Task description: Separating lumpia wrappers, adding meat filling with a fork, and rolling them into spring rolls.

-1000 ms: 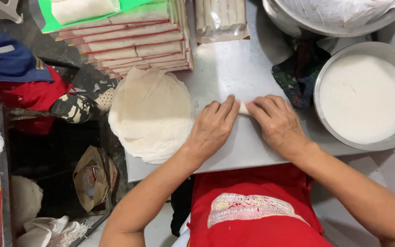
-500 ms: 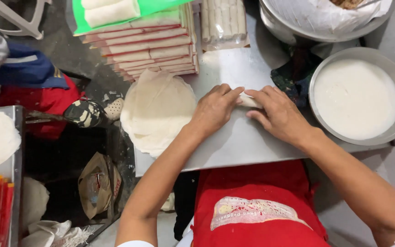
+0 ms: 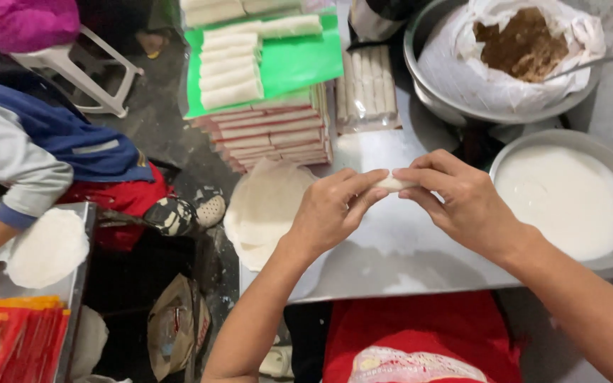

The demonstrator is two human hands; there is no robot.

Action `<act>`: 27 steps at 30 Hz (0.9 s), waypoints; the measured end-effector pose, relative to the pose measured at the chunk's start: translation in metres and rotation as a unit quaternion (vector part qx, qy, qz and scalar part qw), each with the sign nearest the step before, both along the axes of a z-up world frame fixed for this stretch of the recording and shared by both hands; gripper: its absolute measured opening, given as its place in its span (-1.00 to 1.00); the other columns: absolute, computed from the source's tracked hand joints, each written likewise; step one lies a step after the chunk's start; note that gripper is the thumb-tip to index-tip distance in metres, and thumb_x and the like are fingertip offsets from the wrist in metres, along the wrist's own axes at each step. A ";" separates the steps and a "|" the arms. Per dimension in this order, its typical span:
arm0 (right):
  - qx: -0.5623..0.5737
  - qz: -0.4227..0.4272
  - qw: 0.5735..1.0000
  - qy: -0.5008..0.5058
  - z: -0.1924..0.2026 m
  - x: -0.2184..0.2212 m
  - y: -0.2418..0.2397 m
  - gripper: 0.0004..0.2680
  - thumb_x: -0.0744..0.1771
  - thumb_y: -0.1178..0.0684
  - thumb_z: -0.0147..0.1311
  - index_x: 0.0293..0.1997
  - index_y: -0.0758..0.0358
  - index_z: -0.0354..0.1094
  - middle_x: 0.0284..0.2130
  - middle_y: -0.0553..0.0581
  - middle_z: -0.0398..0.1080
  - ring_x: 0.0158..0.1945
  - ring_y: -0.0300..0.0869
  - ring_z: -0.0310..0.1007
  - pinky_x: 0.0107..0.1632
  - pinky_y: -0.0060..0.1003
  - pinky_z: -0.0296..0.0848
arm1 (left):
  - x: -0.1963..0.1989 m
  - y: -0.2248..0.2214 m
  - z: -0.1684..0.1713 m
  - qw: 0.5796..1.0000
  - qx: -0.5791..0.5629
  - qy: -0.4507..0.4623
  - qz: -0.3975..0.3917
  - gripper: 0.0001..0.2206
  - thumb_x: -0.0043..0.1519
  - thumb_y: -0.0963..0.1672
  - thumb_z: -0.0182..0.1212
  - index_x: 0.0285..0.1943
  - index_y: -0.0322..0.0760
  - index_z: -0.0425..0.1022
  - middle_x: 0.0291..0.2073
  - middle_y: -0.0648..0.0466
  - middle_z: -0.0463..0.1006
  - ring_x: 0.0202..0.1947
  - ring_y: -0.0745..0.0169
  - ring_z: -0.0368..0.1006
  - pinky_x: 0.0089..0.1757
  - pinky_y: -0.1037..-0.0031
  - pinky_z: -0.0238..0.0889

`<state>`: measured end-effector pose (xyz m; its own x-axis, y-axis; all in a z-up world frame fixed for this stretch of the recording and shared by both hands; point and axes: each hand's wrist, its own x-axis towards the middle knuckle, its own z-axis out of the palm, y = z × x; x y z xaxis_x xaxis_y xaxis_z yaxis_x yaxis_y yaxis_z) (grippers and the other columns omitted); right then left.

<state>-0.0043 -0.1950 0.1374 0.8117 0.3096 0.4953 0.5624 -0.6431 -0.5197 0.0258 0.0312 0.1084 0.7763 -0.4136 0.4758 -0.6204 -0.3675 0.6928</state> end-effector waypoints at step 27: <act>-0.038 -0.025 0.987 -0.152 0.027 0.243 0.099 -0.86 0.21 0.31 0.15 -0.42 0.09 0.48 -0.50 -0.04 0.48 -0.41 -0.11 0.44 -0.39 -0.09 0.32 | 0.186 0.119 0.059 0.957 0.153 -0.153 0.195 -0.73 0.34 -0.13 0.13 0.13 -0.28 0.65 0.10 -0.34 0.49 0.15 -0.29 0.38 0.10 0.03 0.21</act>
